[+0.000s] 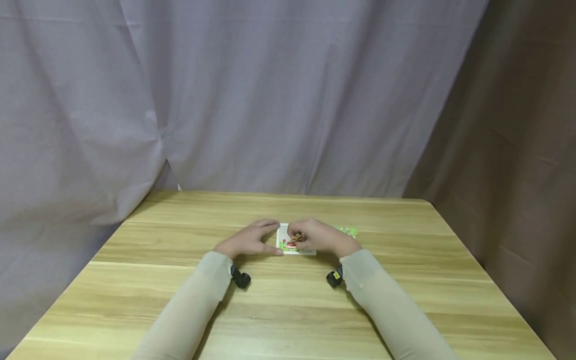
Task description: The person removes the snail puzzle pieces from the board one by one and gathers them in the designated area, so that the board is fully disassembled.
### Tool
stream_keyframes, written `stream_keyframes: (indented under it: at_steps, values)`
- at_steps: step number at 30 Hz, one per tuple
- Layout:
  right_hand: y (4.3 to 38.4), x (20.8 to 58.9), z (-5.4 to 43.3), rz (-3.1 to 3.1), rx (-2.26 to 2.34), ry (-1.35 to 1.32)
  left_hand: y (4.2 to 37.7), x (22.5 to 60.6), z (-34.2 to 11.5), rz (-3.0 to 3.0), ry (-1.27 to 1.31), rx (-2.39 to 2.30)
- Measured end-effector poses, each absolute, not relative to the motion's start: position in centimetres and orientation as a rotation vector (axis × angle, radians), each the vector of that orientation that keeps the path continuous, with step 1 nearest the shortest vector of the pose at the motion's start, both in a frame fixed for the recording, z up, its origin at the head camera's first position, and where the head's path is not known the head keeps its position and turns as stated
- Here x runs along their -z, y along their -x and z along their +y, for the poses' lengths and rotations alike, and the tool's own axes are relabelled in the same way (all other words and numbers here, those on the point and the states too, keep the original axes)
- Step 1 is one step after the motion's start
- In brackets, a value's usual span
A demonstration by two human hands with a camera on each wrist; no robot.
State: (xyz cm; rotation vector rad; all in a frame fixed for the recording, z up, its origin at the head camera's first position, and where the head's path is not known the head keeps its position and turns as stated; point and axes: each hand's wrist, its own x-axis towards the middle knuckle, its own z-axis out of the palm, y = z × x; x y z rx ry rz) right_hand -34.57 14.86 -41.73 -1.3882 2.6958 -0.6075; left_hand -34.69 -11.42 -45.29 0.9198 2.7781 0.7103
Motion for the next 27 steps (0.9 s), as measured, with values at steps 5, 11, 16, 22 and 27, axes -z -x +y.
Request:
stream_keyframes:
  at_steps: [5, 11, 16, 22, 27]
  values:
    - [34.5, 41.6, 14.9, 2.699, 0.565, 1.432, 34.7, 45.2, -11.3, 2.773, -0.933, -0.711]
    - [34.7, 41.1, 15.1, 2.704, 0.545, 1.468, 34.8, 45.0, -11.5, 2.785, -0.932, -0.694]
    - [34.9, 41.3, 15.3, 2.694, 0.559, 1.414, 34.6, 45.0, -11.5, 2.777, -0.925, -0.700]
    - [35.1, 41.5, 15.8, 2.724, 0.639, 1.287, 34.4, 45.0, -11.5, 2.779, -0.917, -0.691]
    - [35.4, 41.7, 16.8, 2.747, 0.782, 1.164, 34.4, 44.9, -11.3, 2.770, -0.923, -0.716]
